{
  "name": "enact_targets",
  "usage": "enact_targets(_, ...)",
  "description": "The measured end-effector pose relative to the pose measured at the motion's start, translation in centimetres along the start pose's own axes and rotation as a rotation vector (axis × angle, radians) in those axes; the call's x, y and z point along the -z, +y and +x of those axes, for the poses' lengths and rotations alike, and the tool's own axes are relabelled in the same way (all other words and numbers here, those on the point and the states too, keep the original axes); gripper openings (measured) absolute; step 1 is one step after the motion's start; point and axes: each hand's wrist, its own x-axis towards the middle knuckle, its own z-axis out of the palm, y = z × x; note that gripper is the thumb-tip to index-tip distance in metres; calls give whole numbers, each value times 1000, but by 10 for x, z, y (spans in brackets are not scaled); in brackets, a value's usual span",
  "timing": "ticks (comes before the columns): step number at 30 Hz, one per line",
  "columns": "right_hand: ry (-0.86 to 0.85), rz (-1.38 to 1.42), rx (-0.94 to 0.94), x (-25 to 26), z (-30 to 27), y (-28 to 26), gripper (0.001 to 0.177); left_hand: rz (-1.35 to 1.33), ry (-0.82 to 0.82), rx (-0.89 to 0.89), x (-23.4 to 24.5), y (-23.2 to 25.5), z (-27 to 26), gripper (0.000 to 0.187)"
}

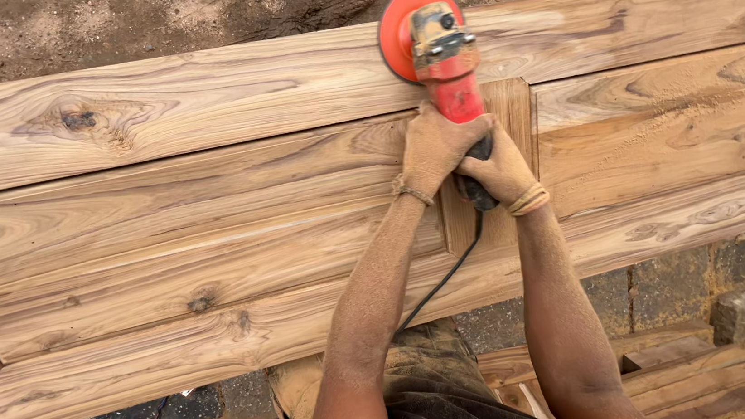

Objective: The person uses a red orbital sander to smooth the surface of a large wooden panel. They move the sander systematically across the flat areas and along the raised frame edges of the panel.

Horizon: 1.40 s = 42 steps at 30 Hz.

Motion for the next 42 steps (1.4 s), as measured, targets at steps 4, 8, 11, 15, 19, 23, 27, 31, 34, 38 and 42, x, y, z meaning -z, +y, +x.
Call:
enact_targets(4, 66, 73, 101, 72, -1, 29, 51, 70, -121, 6, -83, 29, 11, 97)
enact_targets(8, 180, 232, 85, 137, -9, 74, 47, 106, -221, -42, -168, 49, 17, 99)
enact_targets(11, 211, 300, 148, 165, -27, 97, 48, 166, -336, -59, -214, 57, 11, 96)
enact_targets(15, 244, 385, 120, 159, -53, 112, 51, 138, -441, -40, -229, 45, -11, 93)
enact_targets(19, 229, 415, 152, 123, -63, 118, 54, 153, -442, -34, -199, 30, -26, 97)
enact_targets(23, 152, 385, 149, 62, -65, 112, 49, 148, -373, -29, -131, 1, -36, 97)
enact_targets(27, 64, 341, 127, -29, -62, 78, 50, 137, -259, -36, -25, -31, -45, 98)
enact_targets(31, -31, 257, 181, -139, -60, 43, 46, 52, -158, 45, 98, -71, -60, 95)
enact_targets(34, -78, 181, 98, -230, -62, 17, 45, 40, -25, 24, 193, -106, -77, 91)
enact_targets(38, -240, 50, 177, -342, -53, -13, 44, 5, 104, 138, 315, -152, -101, 96)
enact_targets(42, -398, -126, 301, -443, -39, -53, 48, -45, 291, 158, 421, -195, -108, 101)
